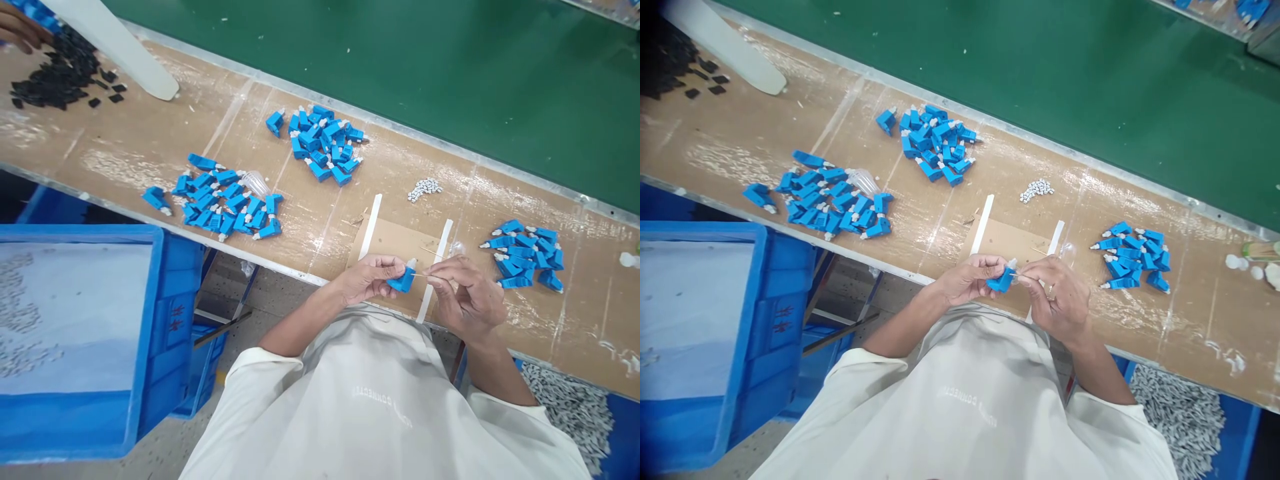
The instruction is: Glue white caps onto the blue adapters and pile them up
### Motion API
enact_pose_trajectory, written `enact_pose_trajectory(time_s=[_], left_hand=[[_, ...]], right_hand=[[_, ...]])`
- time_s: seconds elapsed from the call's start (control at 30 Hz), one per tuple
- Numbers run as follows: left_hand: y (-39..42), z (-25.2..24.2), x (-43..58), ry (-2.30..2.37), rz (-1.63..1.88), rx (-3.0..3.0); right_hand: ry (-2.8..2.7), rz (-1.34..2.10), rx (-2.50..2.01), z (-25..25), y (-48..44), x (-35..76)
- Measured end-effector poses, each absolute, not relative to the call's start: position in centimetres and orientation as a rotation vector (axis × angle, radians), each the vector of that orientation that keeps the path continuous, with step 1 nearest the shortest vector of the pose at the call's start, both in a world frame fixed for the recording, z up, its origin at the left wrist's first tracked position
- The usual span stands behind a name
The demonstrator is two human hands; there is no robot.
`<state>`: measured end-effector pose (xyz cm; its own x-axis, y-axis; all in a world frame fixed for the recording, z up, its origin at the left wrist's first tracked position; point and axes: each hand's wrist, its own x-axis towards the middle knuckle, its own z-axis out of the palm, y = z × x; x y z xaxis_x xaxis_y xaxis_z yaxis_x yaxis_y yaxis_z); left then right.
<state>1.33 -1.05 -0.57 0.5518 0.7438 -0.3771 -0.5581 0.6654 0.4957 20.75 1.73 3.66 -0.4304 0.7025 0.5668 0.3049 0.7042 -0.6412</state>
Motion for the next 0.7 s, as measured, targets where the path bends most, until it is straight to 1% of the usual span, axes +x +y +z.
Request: enact_pose_trajectory(time_s=[0.13, 0.23, 0.4, 0.53, 0.7], left_hand=[[-0.9, -0.6, 0.2, 0.648, 0.866, 0.321], [-0.7, -0.8, -0.9, 0.704, 0.961, 0.294], [-0.5, -1.5, -1.9, 0.724, 1.018, 0.266], [-0.6, -1.7, -1.7, 0.703, 1.035, 0.241], [-0.6, -1.8, -1.5, 0.680, 1.070, 0.211]], right_hand=[[-1.834, 0.614, -0.955, 3.4, 2.1, 21.3], [-1.987, 0.654, -1.068, 2.7, 2.4, 21.7], [-2.206, 0.723, -1.072, 1.4, 2.8, 22.2], [-2.160, 0.601, -1.248, 1.1, 5.9, 23.1], [-2.189, 0.413, -1.400, 0.0, 12.7, 23.7]])
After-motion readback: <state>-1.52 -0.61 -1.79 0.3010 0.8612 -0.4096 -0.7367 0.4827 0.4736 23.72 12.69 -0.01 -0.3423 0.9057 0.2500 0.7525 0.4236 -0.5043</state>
